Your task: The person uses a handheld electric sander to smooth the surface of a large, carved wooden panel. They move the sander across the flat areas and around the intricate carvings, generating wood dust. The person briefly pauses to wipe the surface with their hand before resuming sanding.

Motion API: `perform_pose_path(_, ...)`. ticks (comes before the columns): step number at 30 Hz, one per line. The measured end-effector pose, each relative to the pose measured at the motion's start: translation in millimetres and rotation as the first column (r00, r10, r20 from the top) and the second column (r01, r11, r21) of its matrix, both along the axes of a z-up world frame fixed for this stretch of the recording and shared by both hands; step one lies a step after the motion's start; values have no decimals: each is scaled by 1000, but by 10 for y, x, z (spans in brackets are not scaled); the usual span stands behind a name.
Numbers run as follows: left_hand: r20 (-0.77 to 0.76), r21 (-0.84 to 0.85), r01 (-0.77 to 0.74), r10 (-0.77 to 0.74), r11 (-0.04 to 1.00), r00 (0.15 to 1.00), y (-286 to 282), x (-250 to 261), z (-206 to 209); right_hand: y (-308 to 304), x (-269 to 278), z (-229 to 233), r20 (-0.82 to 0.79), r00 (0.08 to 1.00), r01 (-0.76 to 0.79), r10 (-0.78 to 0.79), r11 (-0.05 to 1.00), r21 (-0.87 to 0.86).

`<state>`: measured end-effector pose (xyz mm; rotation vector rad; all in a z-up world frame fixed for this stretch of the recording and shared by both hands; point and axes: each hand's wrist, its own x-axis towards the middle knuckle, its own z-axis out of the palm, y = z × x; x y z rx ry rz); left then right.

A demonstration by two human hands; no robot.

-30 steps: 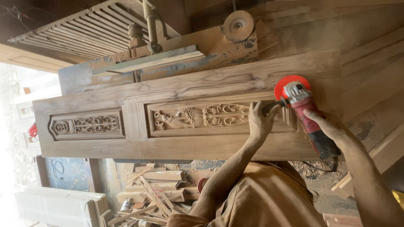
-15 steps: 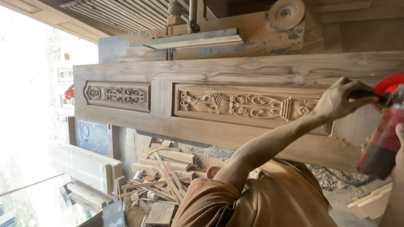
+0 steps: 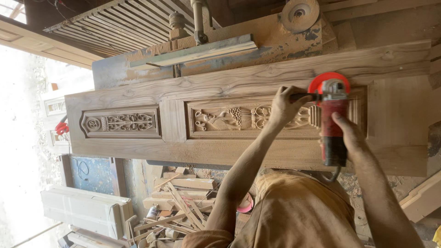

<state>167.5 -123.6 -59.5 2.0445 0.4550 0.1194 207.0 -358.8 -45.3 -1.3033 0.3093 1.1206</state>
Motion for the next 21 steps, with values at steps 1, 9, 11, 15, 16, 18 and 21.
perform_pose_path(1, 18, 8, -19, 19, 1000, 1000, 124, -119, 74, 157, -85, 23, -32, 999, 11, -12, 1000, -27)
perform_pose_path(9, 34, -67, -196, 199, 978, 979, 1067, -883, 307, 1214, -692, 251, -78, 995, -72, 68, 996, -48)
perform_pose_path(11, -3, -30, -201, 201, 979, 980, 1310, -1096, 282, 1447, -826, 245, -78, 992, -100, 97, 994, -41)
perform_pose_path(15, -36, 1, -251, 251, 968, 967, 1769, -1514, 272, 1916, -1098, 253, -9, 978, -210, 211, 977, 28)
perform_pose_path(16, -29, 2, -275, 275, 961, 961, 1880, -1616, 276, 2053, -1172, 270, -38, 978, -206, 207, 978, 29)
perform_pose_path(18, -28, 7, -298, 298, 955, 954, 2127, -1819, 272, 2328, -1301, 299, -83, 973, -213, 215, 977, 26)
perform_pose_path(21, -50, -25, -372, 371, 928, 927, 2493, -2120, 291, 2785, -1492, 352, -125, 962, -243, 244, 970, 25)
